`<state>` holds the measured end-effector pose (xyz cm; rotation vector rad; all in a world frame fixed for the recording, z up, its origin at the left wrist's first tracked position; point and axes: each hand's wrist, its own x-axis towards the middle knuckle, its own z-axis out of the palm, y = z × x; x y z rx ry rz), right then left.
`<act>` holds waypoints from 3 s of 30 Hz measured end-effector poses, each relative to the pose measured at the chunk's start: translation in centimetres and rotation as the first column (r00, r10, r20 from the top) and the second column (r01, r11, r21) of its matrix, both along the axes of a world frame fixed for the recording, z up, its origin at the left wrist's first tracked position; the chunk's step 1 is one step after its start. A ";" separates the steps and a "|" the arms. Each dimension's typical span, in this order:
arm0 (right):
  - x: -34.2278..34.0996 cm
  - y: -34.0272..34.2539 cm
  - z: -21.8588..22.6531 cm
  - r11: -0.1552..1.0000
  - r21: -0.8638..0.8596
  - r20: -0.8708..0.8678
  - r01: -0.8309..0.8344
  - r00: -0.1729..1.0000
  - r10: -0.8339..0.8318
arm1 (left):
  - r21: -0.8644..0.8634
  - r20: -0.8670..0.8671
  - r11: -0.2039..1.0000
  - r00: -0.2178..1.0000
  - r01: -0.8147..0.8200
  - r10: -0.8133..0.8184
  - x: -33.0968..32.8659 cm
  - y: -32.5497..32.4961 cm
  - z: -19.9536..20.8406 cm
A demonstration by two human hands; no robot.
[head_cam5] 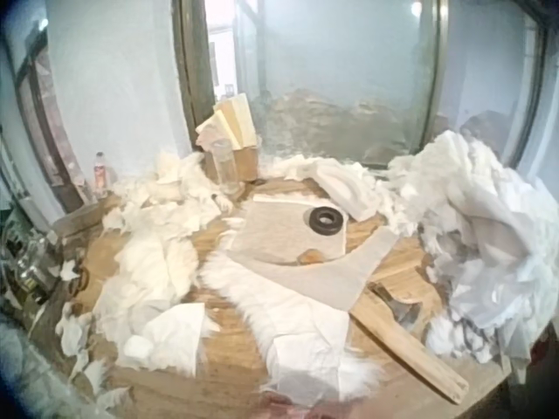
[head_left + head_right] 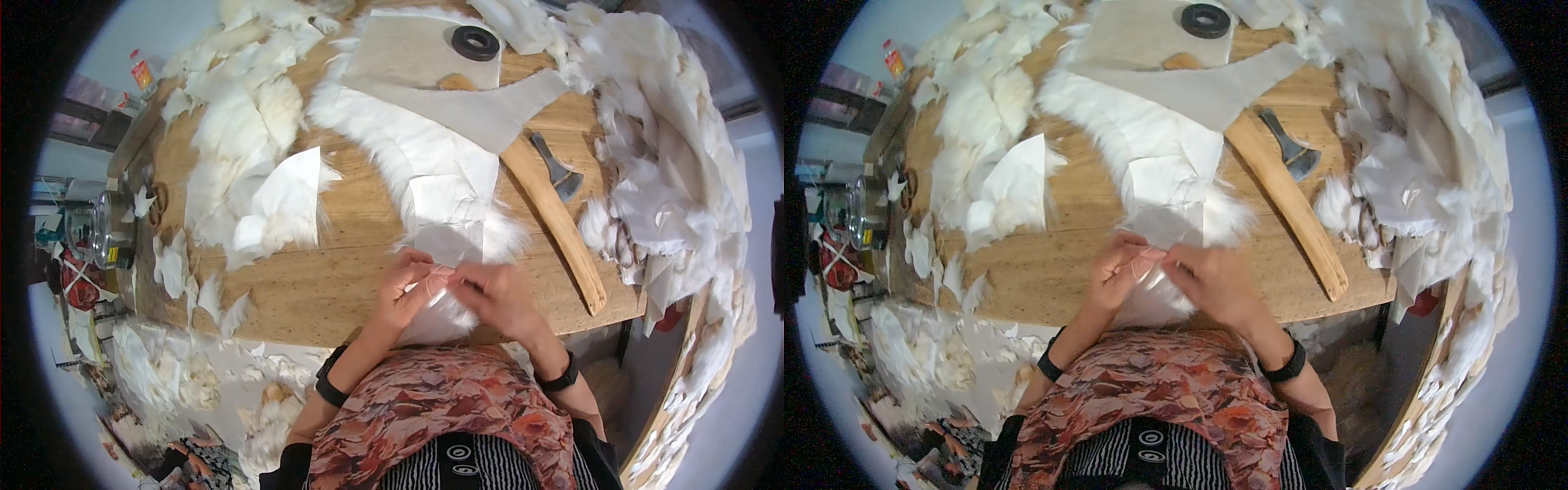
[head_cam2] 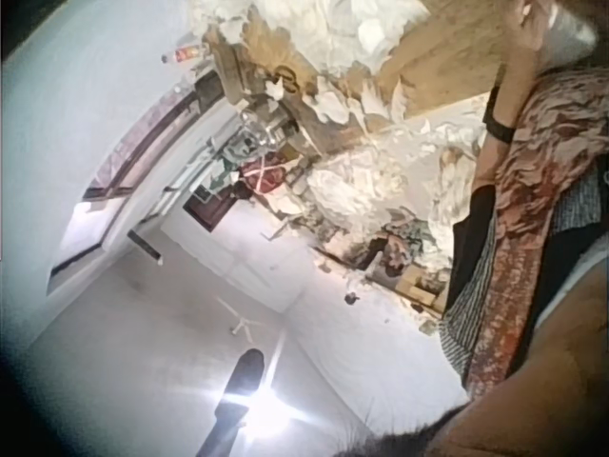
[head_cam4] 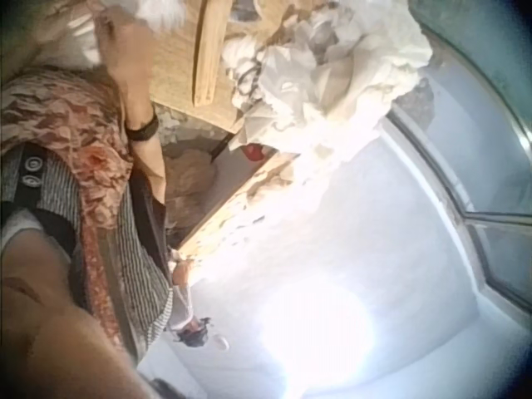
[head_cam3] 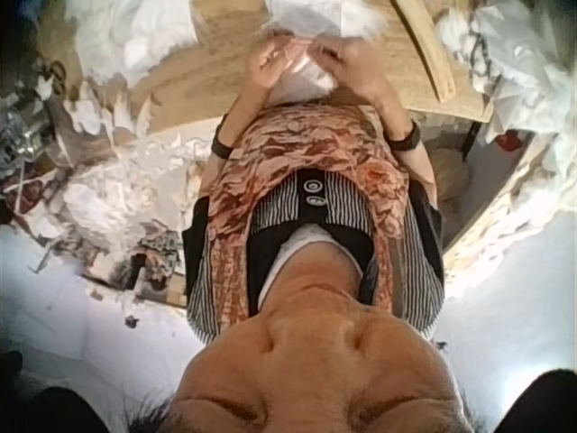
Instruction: Handling, sorting, and trimming pieces of white animal fur/hides on a workshop table.
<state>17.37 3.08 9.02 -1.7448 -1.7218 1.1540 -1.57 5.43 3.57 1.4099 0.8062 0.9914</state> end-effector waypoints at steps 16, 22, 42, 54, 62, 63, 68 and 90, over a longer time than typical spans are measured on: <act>-1.6 -1.9 -3.3 0.967 0.173 0.060 -0.186 0.982 0.178 | 0.401 -0.562 0.910 0.756 -0.106 0.336 0.9 0.3 -0.1; 1.3 -2.0 -3.8 0.996 0.028 -0.362 0.088 0.929 -0.072 | 0.402 -0.610 0.911 0.714 -0.097 0.345 0.9 0.3 0.3; 3.4 -0.8 1.7 0.970 -0.177 -0.980 0.168 0.061 -0.190 | 0.198 -0.422 0.969 0.880 -0.147 0.219 1.1 0.8 -1.9; 7.6 -3.9 4.3 0.932 -0.261 -0.704 0.253 0.610 -0.363 | 0.265 -0.435 0.948 0.856 -0.176 0.281 2.0 0.5 -1.8; 8.9 -4.6 3.3 0.906 -0.369 -0.915 -0.207 0.254 -0.314 | -0.097 -0.064 0.981 0.985 -0.168 0.162 9.0 -3.6 5.1; 8.9 -4.6 3.3 0.909 -0.360 -0.909 -0.210 0.299 -0.291 | -0.376 0.080 0.926 0.997 0.013 0.018 9.7 -4.1 4.9; 13.1 -5.7 1.4 0.894 -0.392 -0.915 -0.217 -0.013 -0.404 | -0.297 -0.090 0.945 0.990 -0.135 0.112 10.3 -5.7 4.8; 16.6 -2.7 1.6 0.961 -0.269 -0.905 -0.061 -0.326 -0.274 | 0.705 -0.531 0.707 0.622 -0.052 0.576 2.2 -7.4 2.6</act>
